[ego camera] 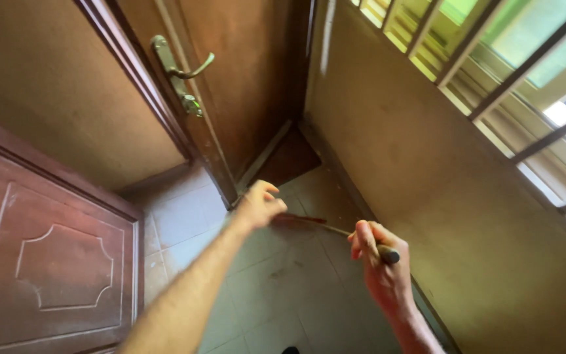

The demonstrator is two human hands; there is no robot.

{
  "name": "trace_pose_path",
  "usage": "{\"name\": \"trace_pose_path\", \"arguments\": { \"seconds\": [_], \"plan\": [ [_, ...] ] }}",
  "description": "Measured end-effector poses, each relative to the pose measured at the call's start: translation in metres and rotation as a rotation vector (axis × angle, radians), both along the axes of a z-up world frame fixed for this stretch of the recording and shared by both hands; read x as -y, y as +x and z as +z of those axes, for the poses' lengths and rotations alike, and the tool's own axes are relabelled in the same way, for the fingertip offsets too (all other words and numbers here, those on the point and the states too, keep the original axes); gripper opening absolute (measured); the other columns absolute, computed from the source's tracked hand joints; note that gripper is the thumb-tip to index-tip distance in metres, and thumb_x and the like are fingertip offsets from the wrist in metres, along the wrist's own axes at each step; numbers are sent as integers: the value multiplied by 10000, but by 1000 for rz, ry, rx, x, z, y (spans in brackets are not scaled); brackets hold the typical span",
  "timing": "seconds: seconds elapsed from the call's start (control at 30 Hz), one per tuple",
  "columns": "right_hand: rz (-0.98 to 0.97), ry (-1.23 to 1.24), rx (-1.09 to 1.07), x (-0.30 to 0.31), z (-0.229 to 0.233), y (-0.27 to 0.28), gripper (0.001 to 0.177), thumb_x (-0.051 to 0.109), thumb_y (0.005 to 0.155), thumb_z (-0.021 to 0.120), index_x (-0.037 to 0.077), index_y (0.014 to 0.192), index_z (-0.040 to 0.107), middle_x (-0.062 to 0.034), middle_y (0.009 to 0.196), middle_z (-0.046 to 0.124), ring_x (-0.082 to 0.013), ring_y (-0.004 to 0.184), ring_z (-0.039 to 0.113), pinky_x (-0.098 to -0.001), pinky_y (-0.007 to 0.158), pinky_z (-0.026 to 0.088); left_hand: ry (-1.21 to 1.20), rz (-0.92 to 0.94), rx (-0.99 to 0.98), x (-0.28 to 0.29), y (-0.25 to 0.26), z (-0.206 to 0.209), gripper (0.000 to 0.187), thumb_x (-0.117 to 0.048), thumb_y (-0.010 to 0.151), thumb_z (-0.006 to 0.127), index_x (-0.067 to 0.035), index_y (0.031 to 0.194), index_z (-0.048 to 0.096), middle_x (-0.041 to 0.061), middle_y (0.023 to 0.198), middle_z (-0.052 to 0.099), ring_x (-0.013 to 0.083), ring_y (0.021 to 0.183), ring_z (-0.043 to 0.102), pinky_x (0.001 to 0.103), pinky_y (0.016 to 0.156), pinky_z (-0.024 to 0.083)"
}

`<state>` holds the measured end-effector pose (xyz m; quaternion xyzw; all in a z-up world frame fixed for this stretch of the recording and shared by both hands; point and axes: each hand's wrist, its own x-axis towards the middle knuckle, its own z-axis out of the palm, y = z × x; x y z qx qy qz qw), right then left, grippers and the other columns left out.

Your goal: The person sweeps a tiled hallway floor with a broom, moving the broom head along the walls and under a doorway, and uses their hands to move a cardboard box.

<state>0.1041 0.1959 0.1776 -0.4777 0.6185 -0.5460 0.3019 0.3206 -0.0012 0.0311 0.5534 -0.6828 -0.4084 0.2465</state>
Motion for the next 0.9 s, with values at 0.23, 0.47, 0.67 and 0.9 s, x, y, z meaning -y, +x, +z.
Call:
{"name": "trace_pose_path", "arguments": {
  "seconds": [0.23,0.47,0.67,0.9],
  "plan": [
    [103,-18,96,58,14,5,410,305,981,570,40,673,515,-34,642,570,-127,738,610,-281,642,485,-268,462,138,128,92,36,874,-438,688,836,-30,1356,447,215,1334,496,333,1223,499,432,1002,442],
    [206,91,-3,113,41,45,391,331,938,618,48,689,517,6,616,534,-73,599,451,-267,534,388,-414,554,118,170,121,94,1199,-423,683,880,-6,1524,133,262,1539,213,392,1427,239,447,1133,289],
    [326,113,-50,156,49,74,400,364,936,615,65,697,498,7,574,465,-77,542,414,-284,473,359,-364,482,-71,172,125,123,1131,-332,646,858,-35,1516,198,209,1546,262,351,1266,527,376,1000,499],
    [340,116,-51,175,50,74,425,403,931,605,63,706,485,-1,580,472,-83,538,463,-293,481,431,-297,464,-240,166,126,134,1096,-286,620,840,-56,1497,222,203,1530,297,343,1168,600,395,929,540]
  ]
}}
